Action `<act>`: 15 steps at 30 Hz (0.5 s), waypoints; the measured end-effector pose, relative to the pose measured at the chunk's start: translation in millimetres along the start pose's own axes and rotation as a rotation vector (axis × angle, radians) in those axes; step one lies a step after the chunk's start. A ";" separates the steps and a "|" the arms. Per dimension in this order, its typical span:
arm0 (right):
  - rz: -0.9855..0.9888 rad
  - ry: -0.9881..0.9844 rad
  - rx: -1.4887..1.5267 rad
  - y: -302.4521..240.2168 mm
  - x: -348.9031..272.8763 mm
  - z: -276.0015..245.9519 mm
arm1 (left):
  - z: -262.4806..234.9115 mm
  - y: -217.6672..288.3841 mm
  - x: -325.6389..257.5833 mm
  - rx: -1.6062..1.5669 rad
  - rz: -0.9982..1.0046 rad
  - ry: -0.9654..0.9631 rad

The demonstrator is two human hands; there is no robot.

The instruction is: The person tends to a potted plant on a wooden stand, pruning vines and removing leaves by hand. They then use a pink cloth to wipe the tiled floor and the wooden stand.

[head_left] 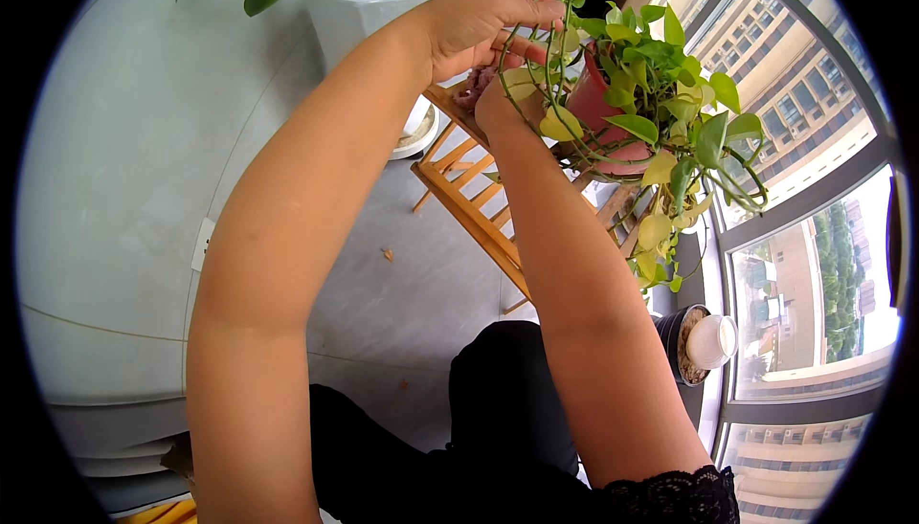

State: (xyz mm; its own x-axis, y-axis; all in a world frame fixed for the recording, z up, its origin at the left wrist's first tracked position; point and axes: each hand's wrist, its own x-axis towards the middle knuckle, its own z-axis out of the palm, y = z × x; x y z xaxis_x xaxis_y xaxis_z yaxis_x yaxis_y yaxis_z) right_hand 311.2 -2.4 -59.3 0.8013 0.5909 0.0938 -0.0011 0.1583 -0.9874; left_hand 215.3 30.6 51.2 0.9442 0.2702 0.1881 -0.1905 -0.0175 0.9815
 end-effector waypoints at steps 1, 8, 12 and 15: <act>-0.103 0.039 -0.253 26.1 6.6 -2.8 | -4.5 -11.7 0.8 0.081 -0.004 0.002; -0.117 -0.268 -0.498 58.1 53.7 -35.8 | -46.1 -88.5 23.3 0.466 0.048 0.344; -0.370 -0.106 -0.925 37.4 25.0 -22.9 | -65.9 -167.8 2.2 0.689 0.125 0.698; 0.325 -0.085 0.479 47.7 43.6 -11.5 | -65.5 -210.0 0.4 0.699 0.222 0.751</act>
State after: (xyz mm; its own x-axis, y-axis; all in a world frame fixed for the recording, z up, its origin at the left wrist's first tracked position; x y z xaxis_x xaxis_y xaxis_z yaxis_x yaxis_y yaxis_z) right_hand 352.9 21.8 -103.7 0.6639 0.7270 -0.1751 -0.5250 0.2865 -0.8014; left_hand 238.1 97.4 -157.1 0.4519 0.7164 0.5315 0.0842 -0.6274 0.7741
